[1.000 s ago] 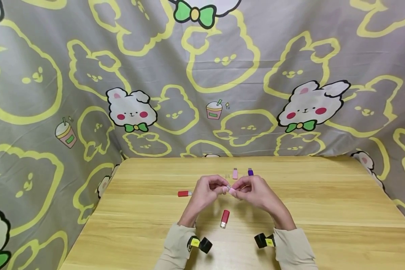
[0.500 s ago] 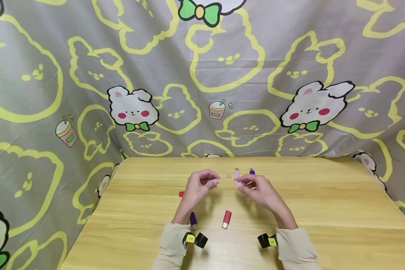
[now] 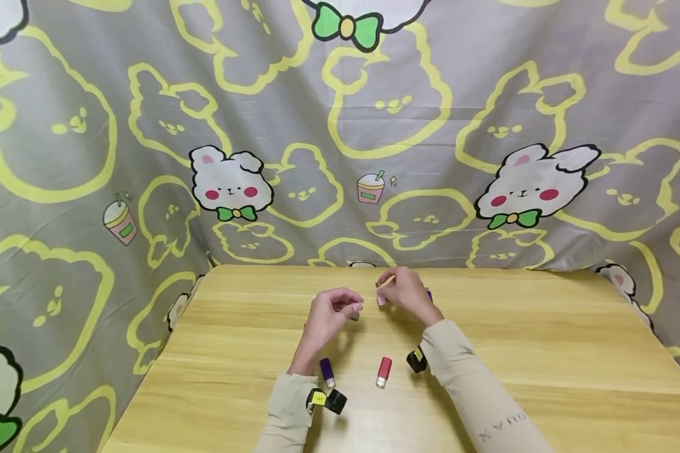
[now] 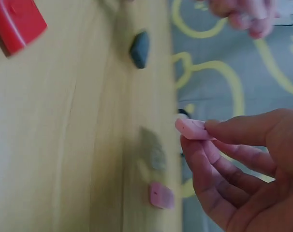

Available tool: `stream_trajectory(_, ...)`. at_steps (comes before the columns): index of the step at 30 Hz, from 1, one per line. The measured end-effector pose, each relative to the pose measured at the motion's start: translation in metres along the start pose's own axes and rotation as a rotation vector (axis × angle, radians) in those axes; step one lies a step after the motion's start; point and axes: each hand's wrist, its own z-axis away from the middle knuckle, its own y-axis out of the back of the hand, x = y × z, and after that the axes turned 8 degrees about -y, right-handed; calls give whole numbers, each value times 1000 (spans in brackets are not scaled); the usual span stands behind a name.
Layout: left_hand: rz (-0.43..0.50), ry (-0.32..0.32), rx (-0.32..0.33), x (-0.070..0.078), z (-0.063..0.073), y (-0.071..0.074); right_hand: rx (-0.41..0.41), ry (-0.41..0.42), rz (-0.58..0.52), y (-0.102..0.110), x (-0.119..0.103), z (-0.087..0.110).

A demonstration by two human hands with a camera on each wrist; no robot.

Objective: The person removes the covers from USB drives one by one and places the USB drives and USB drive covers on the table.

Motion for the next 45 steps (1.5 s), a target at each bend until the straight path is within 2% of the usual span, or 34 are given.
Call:
stream_trajectory(3,-31,-10,8,-3,1,2,5,-23,71,-8,-1,-14)
stream_trajectory(6,-49,-12,20,-5,1,3,20,-11,150,-15,-1,-25)
stream_trajectory(10,-64,0,31,-7,1,4,7,13,203,-21,-1,-33)
stream_trajectory(22,-106,31,42,-14,-3,7,48,-12,349,-31,-9,-34)
stream_trajectory(28,-188,59,-30,-21,-24,5,92,-1,289,-13,-14,-18)
stream_trajectory(31,-266,68,-85,-28,-36,1,117,17,207,3,-13,-4)
stream_trajectory(35,-354,53,-139,-37,-48,-7,118,16,149,32,-8,20)
stream_trajectory(39,-427,39,-164,-45,-58,-12,107,19,153,57,2,45)
stream_trajectory(45,-473,64,-216,-49,-67,-16,126,7,158,88,24,82)
